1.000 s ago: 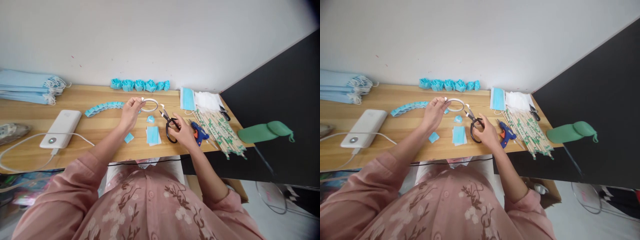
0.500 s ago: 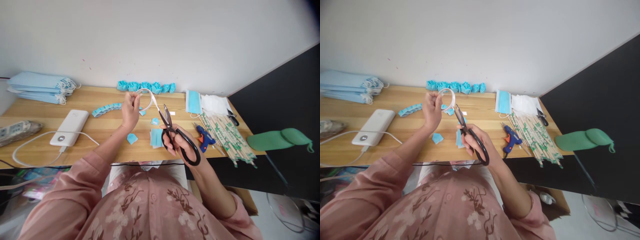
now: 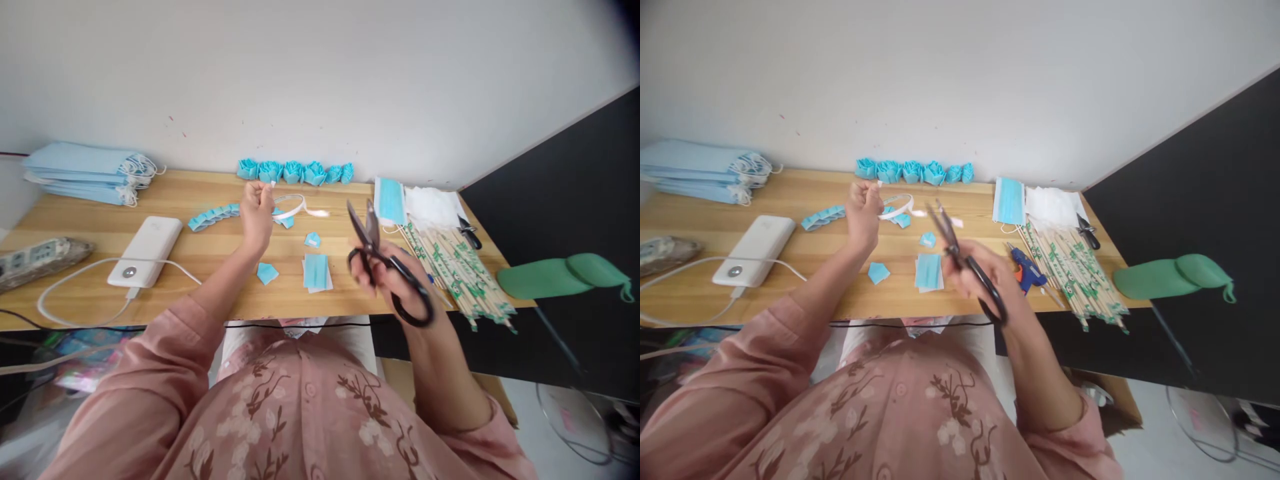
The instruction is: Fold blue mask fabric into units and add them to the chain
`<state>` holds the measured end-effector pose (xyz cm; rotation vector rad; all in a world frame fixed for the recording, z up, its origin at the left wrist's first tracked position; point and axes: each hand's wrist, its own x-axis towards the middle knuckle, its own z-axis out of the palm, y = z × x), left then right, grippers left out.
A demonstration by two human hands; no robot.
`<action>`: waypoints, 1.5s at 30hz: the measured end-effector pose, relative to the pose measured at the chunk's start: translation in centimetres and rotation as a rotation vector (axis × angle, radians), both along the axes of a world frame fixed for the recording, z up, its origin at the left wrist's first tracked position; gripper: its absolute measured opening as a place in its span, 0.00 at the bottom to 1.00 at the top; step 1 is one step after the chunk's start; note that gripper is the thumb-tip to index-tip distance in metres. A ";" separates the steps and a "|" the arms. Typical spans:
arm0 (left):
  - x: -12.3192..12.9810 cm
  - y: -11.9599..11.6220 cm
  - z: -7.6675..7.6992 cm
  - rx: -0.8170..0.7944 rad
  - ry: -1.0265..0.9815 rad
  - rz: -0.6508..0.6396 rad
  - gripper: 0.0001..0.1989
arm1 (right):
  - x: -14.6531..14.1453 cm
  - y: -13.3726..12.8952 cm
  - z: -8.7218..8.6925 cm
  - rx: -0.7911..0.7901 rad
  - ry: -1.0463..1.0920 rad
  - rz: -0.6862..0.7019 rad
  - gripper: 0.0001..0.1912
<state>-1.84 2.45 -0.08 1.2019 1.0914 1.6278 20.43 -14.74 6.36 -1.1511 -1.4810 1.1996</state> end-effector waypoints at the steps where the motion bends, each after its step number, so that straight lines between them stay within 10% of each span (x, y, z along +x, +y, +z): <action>1: 0.2 -0.2 0.2 -0.004 -0.025 0.024 0.16 | 1.0 0.8 -0.5 0.061 -0.232 -0.194 0.25; 4: 1.1 -1.1 0.8 -0.029 -0.102 0.003 0.13 | 3.7 2.6 -3.3 0.126 -0.967 -0.436 0.24; 9: 1.8 -2.2 1.8 -0.098 -0.142 -0.117 0.10 | 4.7 2.7 -4.8 0.135 -1.402 -0.251 0.23; 15: 1.9 -3.1 2.0 -0.128 -0.105 -0.332 0.11 | 1.6 4.1 0.2 0.535 -1.049 -0.128 0.19; 21: 2.3 -3.7 1.9 -0.130 -0.053 -0.456 0.14 | -0.7 7.6 -0.6 0.564 -0.740 0.244 0.17; 34: 2.6 -3.5 1.0 -0.013 0.142 -0.312 0.10 | -4.0 8.0 -2.8 0.414 -0.723 0.100 0.10; 41: 1.8 -2.5 1.1 -0.109 -0.098 -0.340 0.12 | 3.2 11.4 -4.5 0.443 -1.002 -0.224 0.13; 45: 2.2 -3.0 0.6 -0.126 -0.042 -0.393 0.13 | 4.1 12.4 -4.7 0.352 -1.091 -0.171 0.13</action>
